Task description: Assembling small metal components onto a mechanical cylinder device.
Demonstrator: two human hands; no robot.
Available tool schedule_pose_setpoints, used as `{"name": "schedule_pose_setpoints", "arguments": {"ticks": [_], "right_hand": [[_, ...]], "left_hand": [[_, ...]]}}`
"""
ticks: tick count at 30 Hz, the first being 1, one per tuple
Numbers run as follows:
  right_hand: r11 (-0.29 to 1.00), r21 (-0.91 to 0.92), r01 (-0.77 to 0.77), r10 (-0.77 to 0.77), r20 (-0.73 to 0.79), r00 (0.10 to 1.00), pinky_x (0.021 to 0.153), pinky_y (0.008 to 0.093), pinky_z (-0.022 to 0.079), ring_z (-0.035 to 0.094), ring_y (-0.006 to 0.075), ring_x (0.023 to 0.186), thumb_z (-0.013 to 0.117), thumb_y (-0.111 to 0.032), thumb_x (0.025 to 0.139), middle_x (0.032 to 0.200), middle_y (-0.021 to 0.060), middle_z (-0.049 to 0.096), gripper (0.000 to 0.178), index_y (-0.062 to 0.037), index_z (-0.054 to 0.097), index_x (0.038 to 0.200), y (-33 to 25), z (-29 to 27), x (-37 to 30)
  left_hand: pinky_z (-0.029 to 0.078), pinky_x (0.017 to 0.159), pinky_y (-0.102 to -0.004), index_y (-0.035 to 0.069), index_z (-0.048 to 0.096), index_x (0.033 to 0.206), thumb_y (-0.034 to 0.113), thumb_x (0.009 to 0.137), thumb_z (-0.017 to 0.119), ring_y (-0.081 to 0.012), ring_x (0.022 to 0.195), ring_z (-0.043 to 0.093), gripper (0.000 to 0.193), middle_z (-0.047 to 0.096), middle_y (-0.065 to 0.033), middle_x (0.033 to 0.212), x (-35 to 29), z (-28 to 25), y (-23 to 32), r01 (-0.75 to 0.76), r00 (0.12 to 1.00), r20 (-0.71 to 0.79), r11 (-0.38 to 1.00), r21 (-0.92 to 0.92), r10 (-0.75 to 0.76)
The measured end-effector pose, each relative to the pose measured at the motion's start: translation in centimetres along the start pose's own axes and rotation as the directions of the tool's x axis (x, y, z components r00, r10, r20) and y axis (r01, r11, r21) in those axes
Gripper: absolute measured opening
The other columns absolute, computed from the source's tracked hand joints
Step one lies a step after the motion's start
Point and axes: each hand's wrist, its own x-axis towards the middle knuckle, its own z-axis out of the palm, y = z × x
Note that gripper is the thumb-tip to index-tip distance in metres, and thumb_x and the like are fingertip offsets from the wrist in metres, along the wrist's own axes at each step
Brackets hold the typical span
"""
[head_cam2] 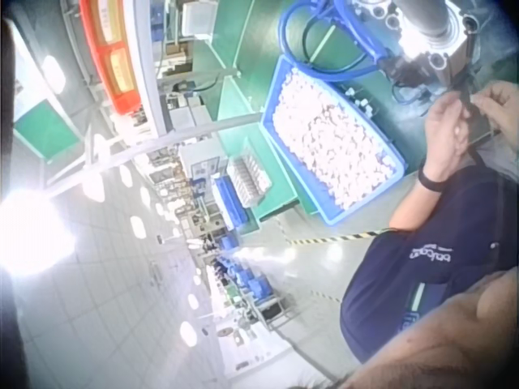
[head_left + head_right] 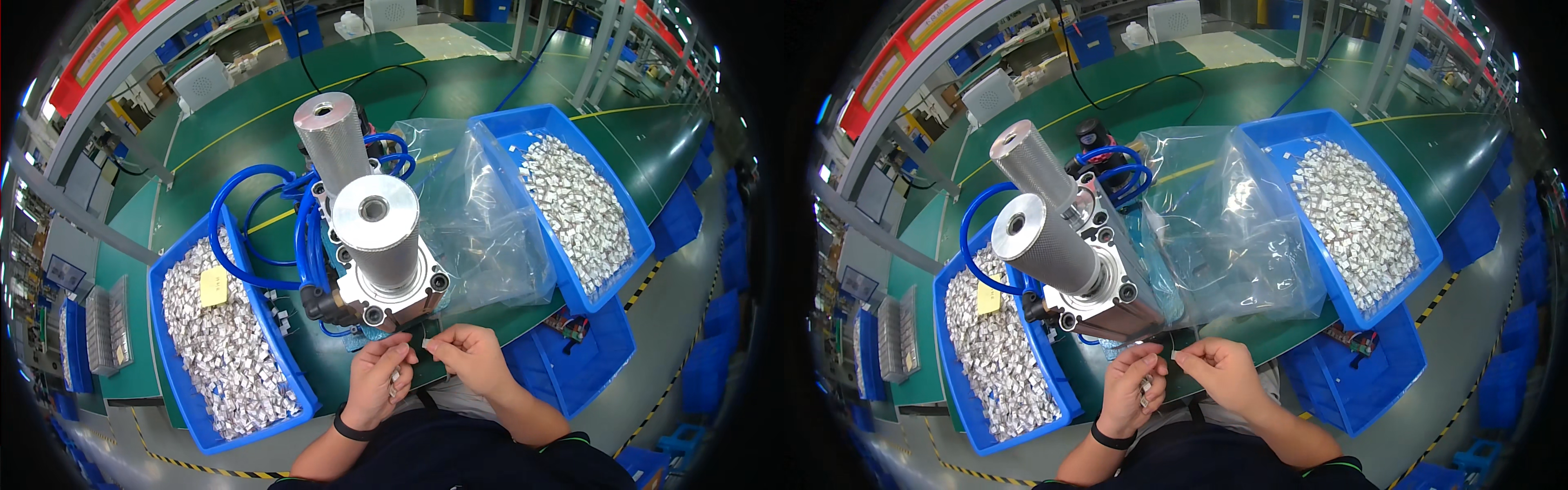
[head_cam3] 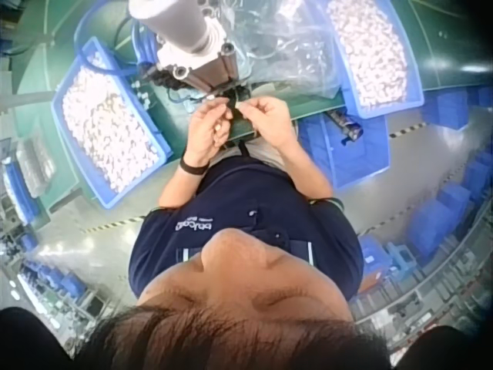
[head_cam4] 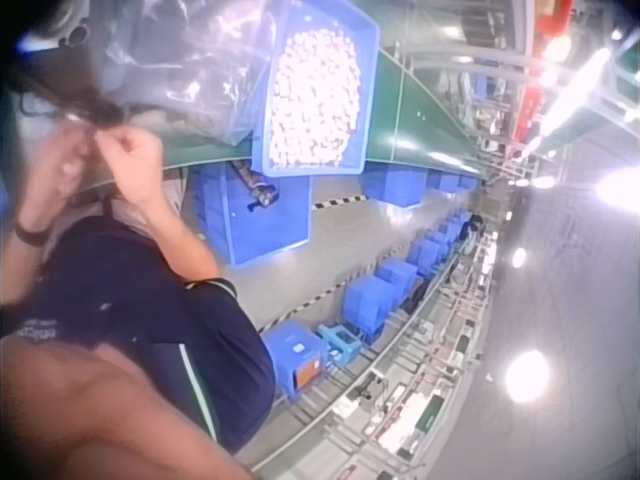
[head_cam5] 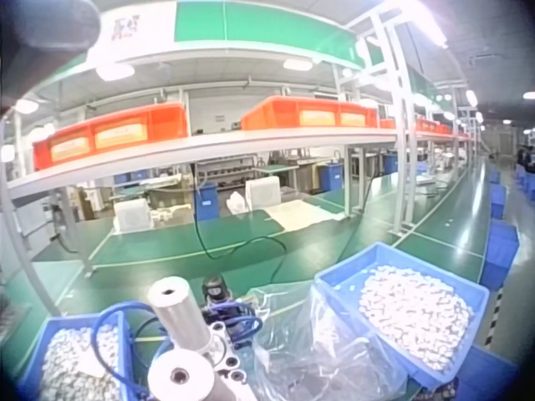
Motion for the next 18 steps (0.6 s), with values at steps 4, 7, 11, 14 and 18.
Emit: {"name": "schedule_pose_setpoints", "arguments": {"ticks": [4,7,11,14,18], "right_hand": [[0.998,-0.062,-0.028,0.03,0.032,0.999,0.059,0.0193,0.042,0.055,0.0038,0.067,0.068,-0.011,0.088,0.075,0.0012,0.064,0.017,0.0058,0.067,0.086,0.3,-0.6,0.9],[0.983,-0.177,-0.052,0.054,0.007,0.999,0.06,0.0206,0.043,0.056,0.005,0.068,0.07,-0.014,0.087,0.075,0.0024,0.065,0.02,0.0056,0.067,0.086,0.0,-0.5,1.6],[0.987,-0.13,-0.097,0.096,-0.014,0.995,0.06,0.0212,0.044,0.057,0.0058,0.068,0.07,-0.014,0.086,0.075,0.0034,0.065,0.02,0.0056,0.067,0.087,0.0,0.0,2.4],[0.99,-0.106,-0.088,0.088,-0.01,0.996,0.061,0.0216,0.044,0.058,0.0064,0.069,0.07,-0.014,0.087,0.076,0.004,0.066,0.02,0.0054,0.067,0.088,0.2,-0.1,2.7],[0.994,-0.081,-0.075,0.076,0.011,0.997,0.063,0.0224,0.046,0.059,0.0074,0.07,0.07,-0.014,0.087,0.078,0.0049,0.066,0.019,0.0049,0.067,0.09,0.1,0.0,2.8]], "left_hand": [[0.03,0.033,-0.0206,-0.002,0.057,0.107,0.008,0.096,0.053,-0.0087,0.046,0.044,0.015,0.06,-0.0118,0.084,-0.2,-0.9,-0.6,0.034,0.999,-0.042,0.998,0.044,-0.032],[0.03,0.033,-0.0209,-0.003,0.056,0.106,0.007,0.096,0.052,-0.009,0.045,0.044,0.014,0.06,-0.012,0.084,-0.2,-1.2,-0.6,0.037,0.998,-0.053,0.999,0.036,-0.035],[0.029,0.033,-0.0211,-0.003,0.056,0.104,0.007,0.096,0.051,-0.0091,0.045,0.043,0.014,0.06,-0.0125,0.084,-0.1,-1.1,-0.5,0.054,0.997,-0.052,0.998,0.034,-0.053],[0.029,0.033,-0.0213,-0.002,0.056,0.104,0.007,0.096,0.05,-0.0093,0.045,0.043,0.014,0.06,-0.013,0.084,0.0,-1.2,-0.6,0.054,0.997,-0.053,0.998,0.036,-0.052],[0.029,0.033,-0.0214,-0.002,0.056,0.104,0.008,0.097,0.05,-0.0095,0.046,0.042,0.014,0.06,-0.0134,0.084,0.0,-1.4,-0.6,0.053,0.998,-0.045,0.998,0.034,-0.052]]}}
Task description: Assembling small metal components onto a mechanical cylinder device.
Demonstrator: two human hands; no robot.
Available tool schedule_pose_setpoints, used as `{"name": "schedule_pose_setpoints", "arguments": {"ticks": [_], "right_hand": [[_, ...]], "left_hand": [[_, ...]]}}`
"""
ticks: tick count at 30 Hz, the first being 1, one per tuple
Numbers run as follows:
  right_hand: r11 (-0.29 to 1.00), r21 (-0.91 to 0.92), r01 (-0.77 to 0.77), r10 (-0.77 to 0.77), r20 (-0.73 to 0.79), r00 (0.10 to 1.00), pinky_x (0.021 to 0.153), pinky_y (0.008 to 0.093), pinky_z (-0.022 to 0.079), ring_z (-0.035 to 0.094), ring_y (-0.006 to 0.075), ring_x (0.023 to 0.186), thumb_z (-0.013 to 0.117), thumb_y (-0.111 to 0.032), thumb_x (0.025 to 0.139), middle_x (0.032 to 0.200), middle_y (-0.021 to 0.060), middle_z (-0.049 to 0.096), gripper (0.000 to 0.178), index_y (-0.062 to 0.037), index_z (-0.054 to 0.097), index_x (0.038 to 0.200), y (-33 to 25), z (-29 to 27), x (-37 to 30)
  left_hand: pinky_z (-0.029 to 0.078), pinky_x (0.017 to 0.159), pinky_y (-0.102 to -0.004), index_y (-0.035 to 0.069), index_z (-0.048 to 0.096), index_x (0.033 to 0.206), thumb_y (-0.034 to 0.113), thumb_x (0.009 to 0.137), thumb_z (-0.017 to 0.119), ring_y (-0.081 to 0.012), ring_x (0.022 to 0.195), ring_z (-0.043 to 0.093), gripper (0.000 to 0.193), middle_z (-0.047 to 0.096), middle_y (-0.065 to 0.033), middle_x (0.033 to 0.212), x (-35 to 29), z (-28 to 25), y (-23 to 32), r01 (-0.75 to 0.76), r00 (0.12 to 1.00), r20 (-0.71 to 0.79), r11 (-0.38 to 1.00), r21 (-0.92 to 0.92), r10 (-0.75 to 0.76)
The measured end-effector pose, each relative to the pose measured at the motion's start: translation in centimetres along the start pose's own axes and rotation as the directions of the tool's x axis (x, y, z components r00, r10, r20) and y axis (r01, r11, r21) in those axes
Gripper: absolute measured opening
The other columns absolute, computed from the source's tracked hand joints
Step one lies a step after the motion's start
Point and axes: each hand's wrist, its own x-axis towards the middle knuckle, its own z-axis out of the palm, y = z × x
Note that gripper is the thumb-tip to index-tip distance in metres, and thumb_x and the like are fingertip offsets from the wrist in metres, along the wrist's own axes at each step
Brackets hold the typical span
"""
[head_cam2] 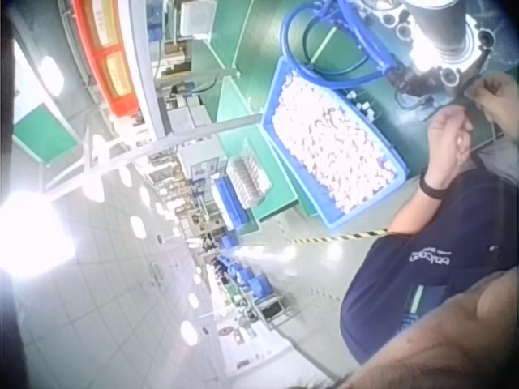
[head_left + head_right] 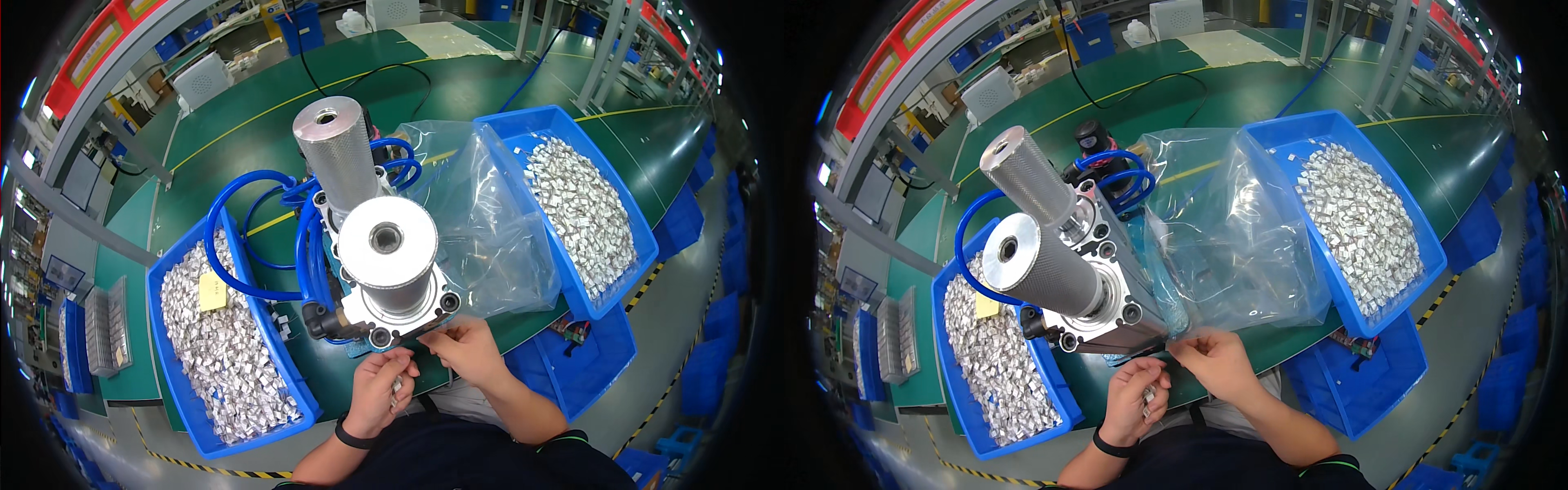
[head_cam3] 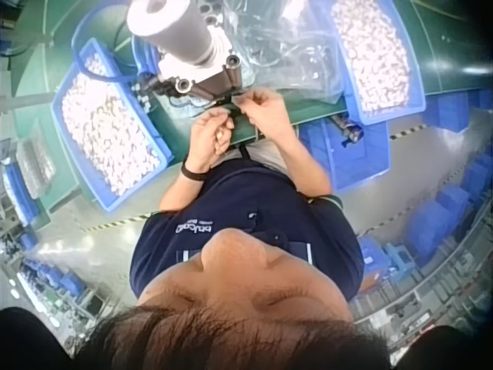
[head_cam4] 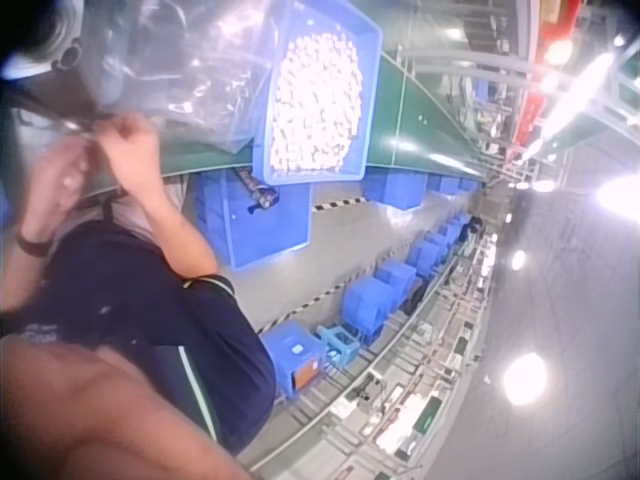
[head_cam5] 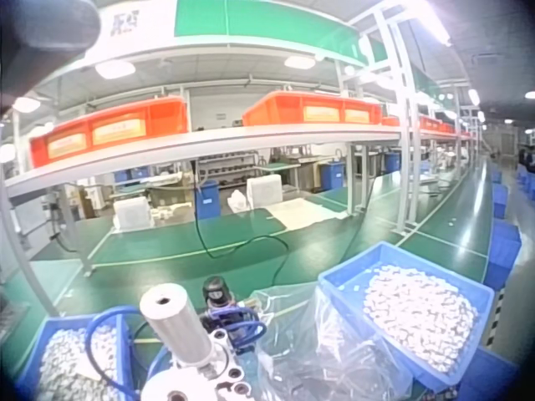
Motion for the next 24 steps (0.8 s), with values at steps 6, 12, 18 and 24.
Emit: {"name": "schedule_pose_setpoints", "arguments": {"ticks": [6,12,18,24], "right_hand": [[1.0,-0.004,-0.01,0.01,0.002,1.0,0.064,0.0224,0.046,0.059,0.0077,0.072,0.069,-0.013,0.088,0.08,0.0049,0.067,0.018,0.0047,0.067,0.093,-0.4,0.0,-0.1],[1.0,0.0,0.0,-0.001,0.004,1.0,0.064,0.022,0.045,0.057,0.006,0.071,0.068,-0.013,0.088,0.08,0.0046,0.067,0.018,0.0049,0.066,0.093,-0.2,0.1,-0.1],[0.997,-0.063,0.038,-0.036,0.028,0.999,0.061,0.0219,0.044,0.056,0.0042,0.069,0.071,-0.014,0.086,0.076,0.0015,0.065,0.018,0.0036,0.067,0.088,0.7,-0.8,-2.0],[0.746,-0.6,0.29,-0.409,-0.067,0.91,0.06,0.0266,0.045,0.056,0.0102,0.063,0.069,-0.015,0.087,0.072,0.0041,0.063,0.016,0.0007,0.066,0.088,-5.8,-6.6,-7.4]], "left_hand": [[0.029,0.033,-0.0213,-0.001,0.056,0.105,0.007,0.097,0.049,-0.0098,0.046,0.042,0.014,0.06,-0.0137,0.085,0.0,-0.1,-0.1,-0.003,1.0,0.015,1.0,-0.018,0.004],[0.029,0.033,-0.0214,-0.002,0.056,0.105,0.008,0.097,0.048,-0.0104,0.046,0.042,0.014,0.06,-0.0143,0.085,0.0,0.0,0.0,-0.011,1.0,0.014,1.0,-0.016,0.011],[0.028,0.033,-0.0226,-0.001,0.055,0.103,0.023,0.101,0.043,-0.0126,0.045,0.043,0.027,0.061,-0.0138,0.083,0.2,-0.2,0.0,0.029,0.999,0.04,0.998,-0.057,-0.027],[0.028,0.033,-0.0233,0.0,0.053,0.104,0.035,0.102,0.037,-0.013,0.045,0.041,0.038,0.061,-0.0133,0.082,0.2,-0.5,0.2,0.078,0.997,0.032,0.988,-0.13,-0.075]]}}
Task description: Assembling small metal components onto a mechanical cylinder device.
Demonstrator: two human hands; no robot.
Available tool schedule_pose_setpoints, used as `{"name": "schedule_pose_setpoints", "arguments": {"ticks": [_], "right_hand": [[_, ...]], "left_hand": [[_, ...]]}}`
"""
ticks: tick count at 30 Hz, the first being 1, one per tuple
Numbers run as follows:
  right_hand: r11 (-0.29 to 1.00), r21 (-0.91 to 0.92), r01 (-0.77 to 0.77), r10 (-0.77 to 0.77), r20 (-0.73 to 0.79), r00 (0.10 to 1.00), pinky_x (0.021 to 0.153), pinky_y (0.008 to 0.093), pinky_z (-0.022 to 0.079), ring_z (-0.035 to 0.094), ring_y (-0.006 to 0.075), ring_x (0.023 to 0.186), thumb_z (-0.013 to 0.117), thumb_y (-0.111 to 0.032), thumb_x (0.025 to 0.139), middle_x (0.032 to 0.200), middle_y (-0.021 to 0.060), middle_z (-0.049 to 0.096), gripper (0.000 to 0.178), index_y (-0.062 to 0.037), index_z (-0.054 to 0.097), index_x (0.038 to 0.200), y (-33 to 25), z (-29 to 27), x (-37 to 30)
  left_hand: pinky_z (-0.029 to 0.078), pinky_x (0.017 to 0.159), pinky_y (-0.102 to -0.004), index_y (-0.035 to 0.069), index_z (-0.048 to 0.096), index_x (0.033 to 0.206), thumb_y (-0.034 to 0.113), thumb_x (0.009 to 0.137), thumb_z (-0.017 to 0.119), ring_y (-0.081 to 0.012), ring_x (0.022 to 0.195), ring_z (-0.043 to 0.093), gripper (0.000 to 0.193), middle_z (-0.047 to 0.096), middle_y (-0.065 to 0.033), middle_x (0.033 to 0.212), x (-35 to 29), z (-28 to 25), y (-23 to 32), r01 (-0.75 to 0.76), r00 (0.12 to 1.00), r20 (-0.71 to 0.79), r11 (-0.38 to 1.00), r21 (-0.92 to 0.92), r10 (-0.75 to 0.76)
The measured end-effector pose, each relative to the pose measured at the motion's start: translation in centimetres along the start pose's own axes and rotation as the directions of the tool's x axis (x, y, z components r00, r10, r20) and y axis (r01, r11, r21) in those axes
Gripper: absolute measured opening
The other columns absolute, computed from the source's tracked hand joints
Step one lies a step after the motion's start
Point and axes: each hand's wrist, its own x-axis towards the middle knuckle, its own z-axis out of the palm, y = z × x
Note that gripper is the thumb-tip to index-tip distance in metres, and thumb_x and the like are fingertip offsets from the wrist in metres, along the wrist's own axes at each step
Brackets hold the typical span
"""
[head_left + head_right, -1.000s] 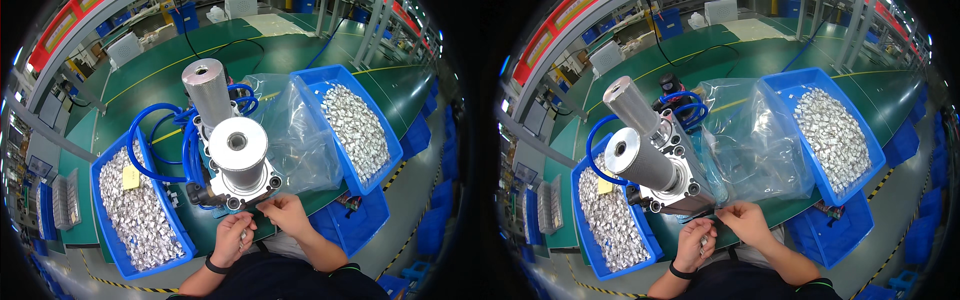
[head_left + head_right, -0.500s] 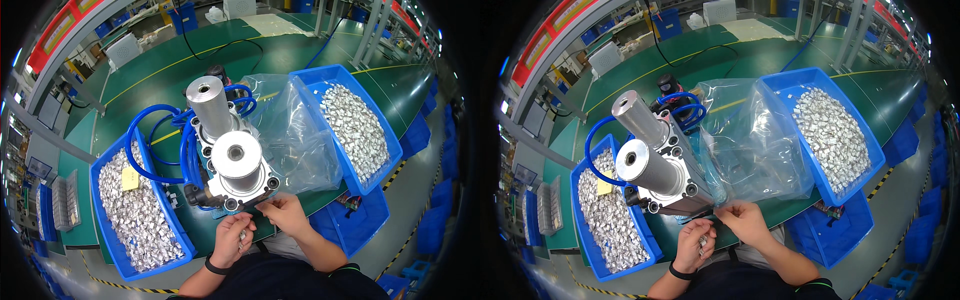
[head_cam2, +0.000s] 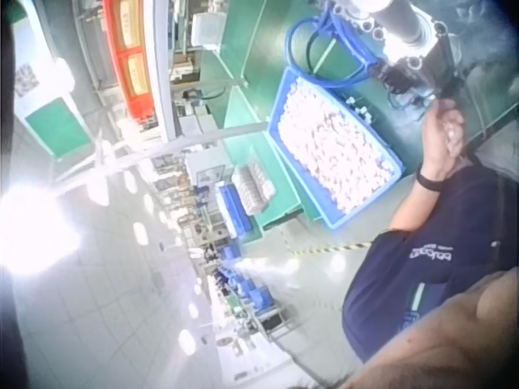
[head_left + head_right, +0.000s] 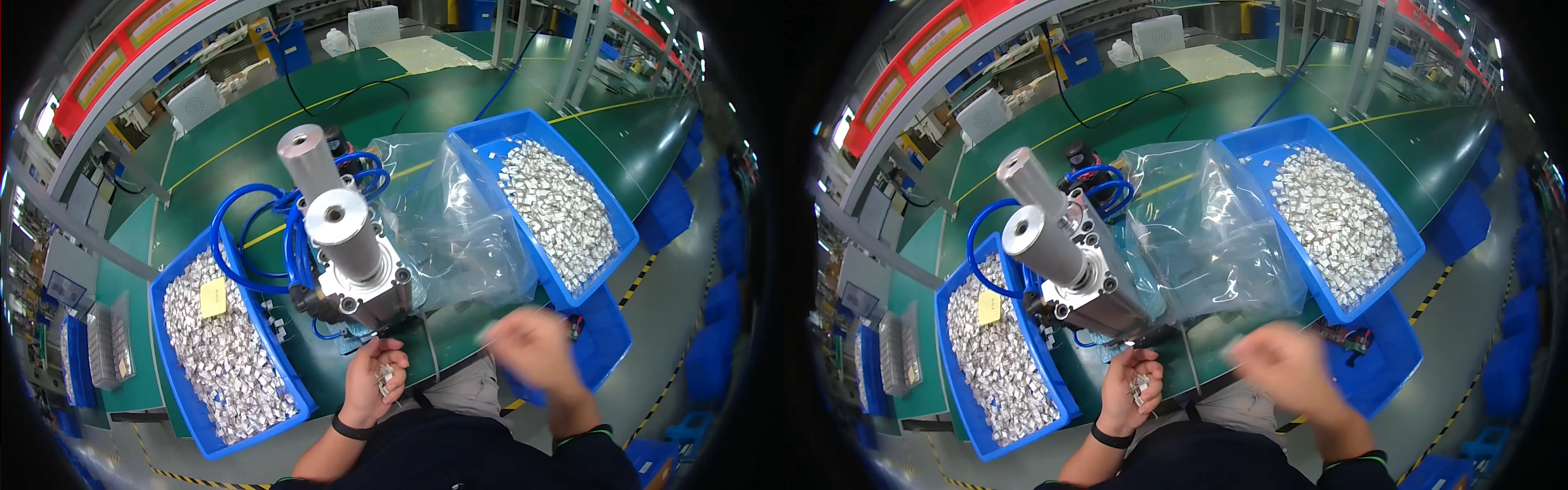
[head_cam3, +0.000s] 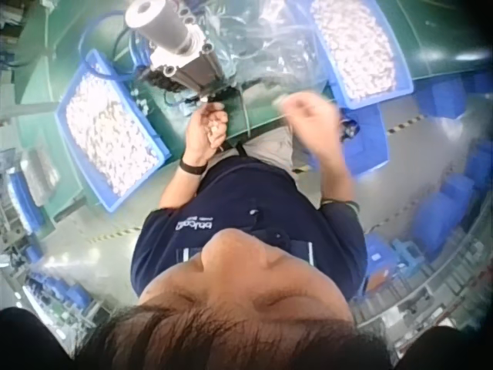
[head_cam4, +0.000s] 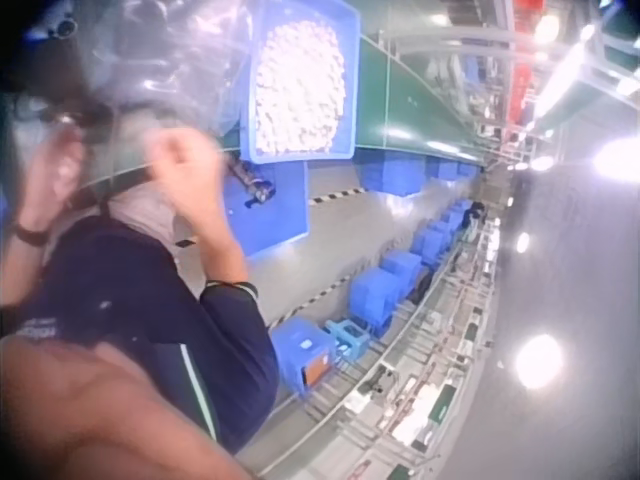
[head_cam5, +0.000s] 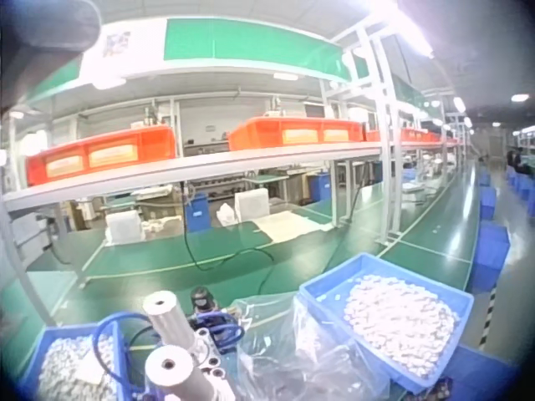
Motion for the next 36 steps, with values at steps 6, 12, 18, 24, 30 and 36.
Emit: {"name": "schedule_pose_setpoints", "arguments": {"ticks": [6,12,18,24,30,36], "right_hand": [[0.894,-0.409,0.181,-0.281,-0.199,0.939,0.072,0.0363,0.05,0.063,0.0303,0.083,0.071,-0.018,0.082,0.089,0.0146,0.063,0.023,0.0002,0.065,0.094,-1.5,1.2,0.1],[0.948,-0.049,0.314,-0.271,0.391,0.879,0.075,0.0342,0.049,0.061,0.0251,0.086,0.07,-0.023,0.083,0.092,0.0099,0.059,0.027,-0.0067,0.067,0.105,-0.8,8.7,-0.1],[0.962,-0.051,0.267,-0.198,0.544,0.816,0.074,0.0322,0.048,0.06,0.0225,0.084,0.069,-0.025,0.086,0.095,0.0095,0.056,0.025,-0.0084,0.067,0.105,0.1,8.4,0.6],[0.99,0.1,0.1,-0.14,0.596,0.791,0.073,0.0298,0.048,0.059,0.0186,0.083,0.068,-0.019,0.088,0.095,0.0075,0.056,0.019,-0.0062,0.067,0.102,0.8,8.4,1.0],[0.982,0.188,-0.014,-0.088,0.525,0.847,0.073,0.0298,0.048,0.059,0.0192,0.084,0.068,-0.016,0.087,0.095,0.0076,0.057,0.016,-0.0053,0.067,0.099,1.1,8.0,1.4],[0.971,0.082,0.224,-0.23,0.565,0.792,0.078,0.0359,0.048,0.061,0.0272,0.089,0.065,-0.022,0.089,0.096,0.0106,0.058,0.017,-0.0085,0.068,0.099,1.1,7.4,1.1]], "left_hand": [[0.029,0.032,-0.023,0.003,0.056,0.106,0.042,0.1,0.037,-0.0127,0.045,0.042,0.044,0.062,-0.0135,0.081,0.2,1.3,-0.5,0.068,0.991,0.112,0.997,0.046,-0.072],[0.029,0.033,-0.021,0.002,0.051,0.107,0.04,0.1,0.039,-0.0094,0.046,0.044,0.04,0.059,-0.0077,0.078,0.2,1.9,-0.1,0.023,0.998,0.047,0.989,0.143,-0.03],[0.03,0.03,-0.0202,0.001,0.05,0.106,0.038,0.101,0.038,-0.0104,0.044,0.048,0.039,0.057,-0.0087,0.073,0.2,1.6,0.2,0.085,0.991,0.081,0.977,0.195,-0.103],[0.031,0.03,-0.0194,0.0,0.049,0.106,0.036,0.102,0.035,-0.0116,0.042,0.049,0.038,0.059,-0.0123,0.074,0.2,1.8,0.5,0.122,0.991,0.031,0.967,0.224,-0.132],[0.031,0.029,-0.0201,0.001,0.049,0.103,0.036,0.101,0.035,-0.0126,0.041,0.049,0.037,0.059,-0.0127,0.073,0.3,1.6,0.5,0.131,0.973,0.175,0.983,0.13,-0.153],[0.033,0.028,-0.0218,0.001,0.049,0.105,0.039,0.1,0.036,-0.0159,0.042,0.051,0.04,0.059,-0.0138,0.076,1.0,1.8,0.2,0.212,0.972,0.045,0.944,0.254,-0.23]]}}
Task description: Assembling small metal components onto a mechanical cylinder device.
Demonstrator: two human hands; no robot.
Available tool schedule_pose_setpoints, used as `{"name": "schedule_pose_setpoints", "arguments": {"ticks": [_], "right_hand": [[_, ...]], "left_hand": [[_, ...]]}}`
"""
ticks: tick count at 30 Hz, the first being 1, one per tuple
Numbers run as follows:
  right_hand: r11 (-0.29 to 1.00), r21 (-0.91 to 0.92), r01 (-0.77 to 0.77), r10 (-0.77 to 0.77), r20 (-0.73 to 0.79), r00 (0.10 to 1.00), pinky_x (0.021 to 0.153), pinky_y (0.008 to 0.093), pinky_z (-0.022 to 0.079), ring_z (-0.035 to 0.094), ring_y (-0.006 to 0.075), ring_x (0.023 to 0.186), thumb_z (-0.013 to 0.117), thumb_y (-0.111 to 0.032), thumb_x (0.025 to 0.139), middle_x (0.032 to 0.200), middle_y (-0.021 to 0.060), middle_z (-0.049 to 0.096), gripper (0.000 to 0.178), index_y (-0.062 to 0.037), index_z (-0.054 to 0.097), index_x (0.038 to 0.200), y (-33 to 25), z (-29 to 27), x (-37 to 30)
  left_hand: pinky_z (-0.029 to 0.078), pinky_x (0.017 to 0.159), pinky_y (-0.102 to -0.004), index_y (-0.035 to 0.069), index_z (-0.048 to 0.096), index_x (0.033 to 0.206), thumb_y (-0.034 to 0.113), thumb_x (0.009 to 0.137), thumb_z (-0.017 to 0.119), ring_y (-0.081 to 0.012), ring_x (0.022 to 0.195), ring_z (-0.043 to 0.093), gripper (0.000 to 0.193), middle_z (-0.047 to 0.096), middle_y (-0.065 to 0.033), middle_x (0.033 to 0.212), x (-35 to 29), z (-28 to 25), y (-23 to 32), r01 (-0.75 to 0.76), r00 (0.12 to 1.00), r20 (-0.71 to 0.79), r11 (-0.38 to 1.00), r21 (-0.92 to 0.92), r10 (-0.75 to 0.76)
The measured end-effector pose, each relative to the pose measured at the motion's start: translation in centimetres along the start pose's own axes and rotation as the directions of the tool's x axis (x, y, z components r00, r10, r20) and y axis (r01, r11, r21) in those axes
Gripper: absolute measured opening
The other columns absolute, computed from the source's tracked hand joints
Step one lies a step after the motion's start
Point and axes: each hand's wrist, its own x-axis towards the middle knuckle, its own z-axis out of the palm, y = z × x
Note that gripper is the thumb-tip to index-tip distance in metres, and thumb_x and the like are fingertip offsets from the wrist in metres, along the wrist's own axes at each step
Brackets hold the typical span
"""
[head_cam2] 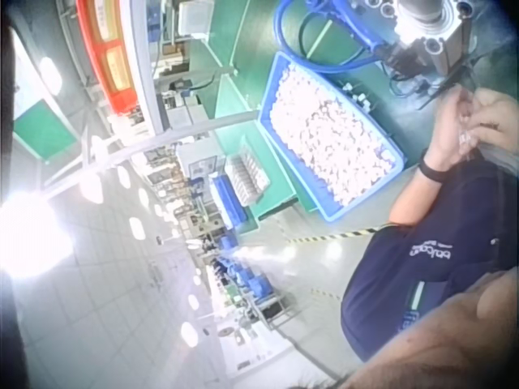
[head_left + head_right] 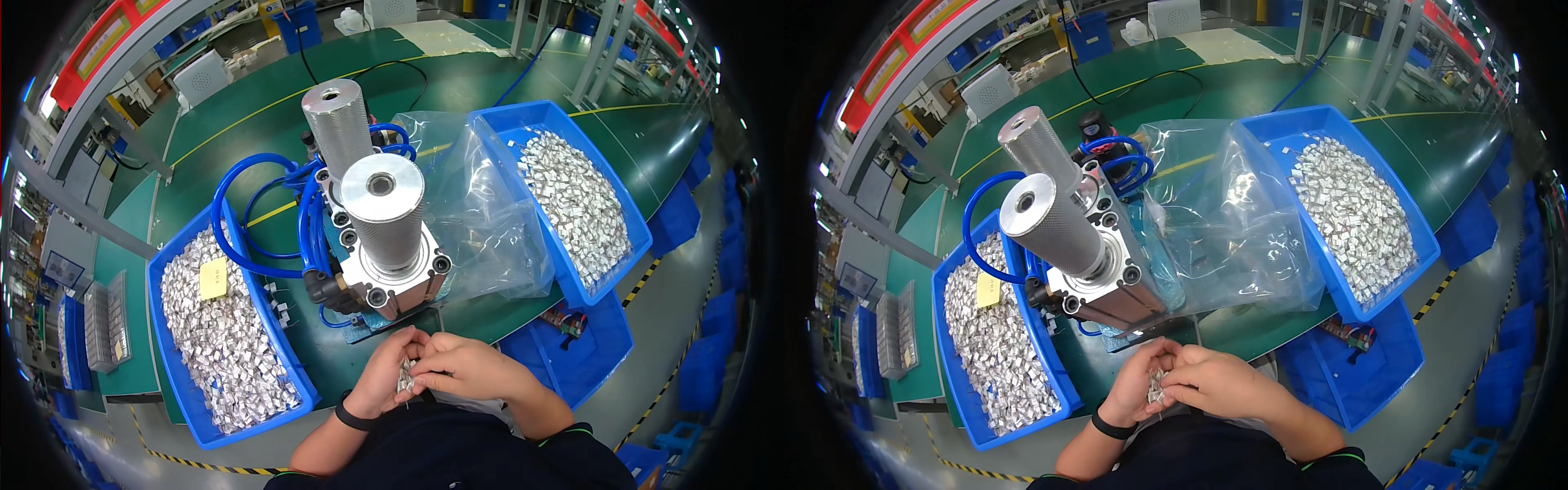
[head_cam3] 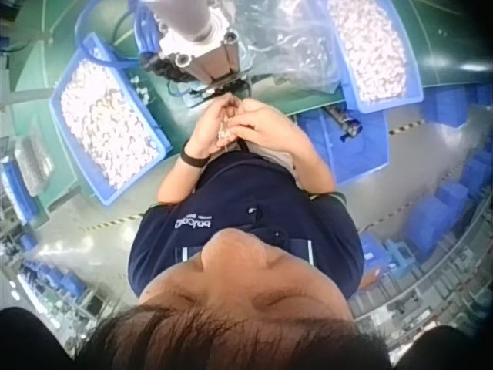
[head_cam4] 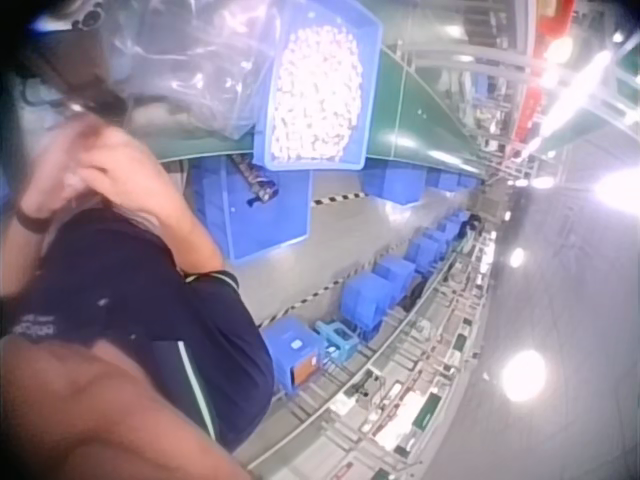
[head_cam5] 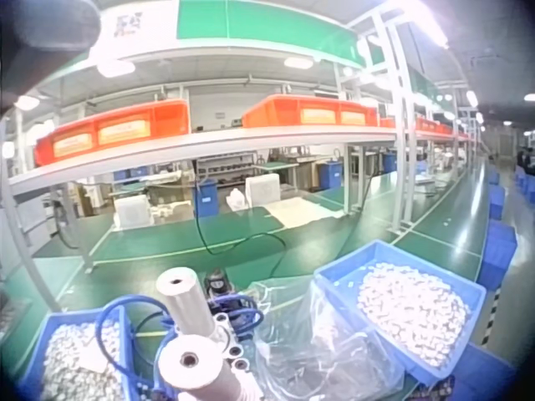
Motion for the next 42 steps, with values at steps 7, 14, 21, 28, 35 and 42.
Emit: {"name": "schedule_pose_setpoints", "arguments": {"ticks": [7,14,21,28,35,42], "right_hand": [[0.999,-0.029,0.019,-0.019,0.017,1.0,0.079,0.0364,0.049,0.061,0.0289,0.09,0.062,-0.021,0.09,0.092,0.0115,0.059,0.017,-0.0071,0.068,0.1,0.0,-0.2,0.1],[0.833,0.523,-0.18,0.304,-0.16,0.939,0.066,0.0289,0.048,0.06,0.0121,0.071,0.06,-0.02,0.095,0.08,0.0068,0.066,0.023,0.0025,0.065,0.096,1.4,0.7,0.9],[0.811,0.509,-0.288,0.457,-0.244,0.855,0.059,0.0241,0.044,0.054,0.006,0.066,0.065,-0.021,0.092,0.072,0.0035,0.063,0.026,0.005,0.065,0.089,1.8,0.7,1.6],[0.827,0.491,-0.274,0.468,-0.331,0.819,0.06,0.024,0.045,0.056,0.0064,0.067,0.067,-0.019,0.09,0.075,0.0053,0.065,0.025,0.0052,0.065,0.089,2.3,0.9,2.9],[0.805,0.57,-0.165,0.424,-0.358,0.832,0.065,0.0242,0.048,0.06,0.0074,0.073,0.066,-0.015,0.09,0.081,0.007,0.068,0.021,0.0063,0.065,0.093,2.5,1.1,3.5],[0.8,0.571,-0.187,0.443,-0.351,0.825,0.066,0.0247,0.048,0.061,0.0086,0.074,0.065,-0.013,0.091,0.083,0.0074,0.069,0.019,0.0061,0.065,0.095,1.6,0.7,3.9]], "left_hand": [[0.032,0.028,-0.02,0.001,0.049,0.103,0.036,0.102,0.035,-0.0134,0.04,0.051,0.037,0.06,-0.0138,0.074,-0.3,0.1,0.6,0.043,0.995,0.093,0.999,0.003,-0.043],[0.029,0.029,-0.0237,0.003,0.049,0.094,0.032,0.101,0.035,-0.0142,0.035,0.04,0.033,0.053,-0.0099,0.065,-0.3,0.2,0.5,-0.002,0.999,0.05,0.994,-0.112,0.008],[0.03,0.03,-0.0237,0.001,0.047,0.095,0.021,0.099,0.041,-0.0147,0.042,0.044,0.021,0.053,-0.0095,0.078,-0.6,-0.9,-0.4,-0.084,0.996,0.018,0.987,-0.135,0.087],[0.031,0.03,-0.0245,0.003,0.051,0.096,0.023,0.099,0.04,-0.0165,0.045,0.045,0.023,0.054,-0.0104,0.079,-0.6,-0.9,-0.5,-0.108,0.992,-0.071,0.99,-0.096,0.101],[0.031,0.03,-0.0243,0.003,0.05,0.096,0.022,0.1,0.038,-0.0165,0.046,0.045,0.023,0.054,-0.0102,0.079,-0.5,-1.2,-0.7,-0.104,0.994,-0.036,0.987,-0.12,0.101],[0.03,0.03,-0.0242,0.002,0.051,0.096,0.021,0.1,0.039,-0.0161,0.046,0.045,0.023,0.054,-0.0104,0.08,-0.6,-1.2,-0.6,-0.098,0.995,-0.045,0.987,-0.128,0.093]]}}
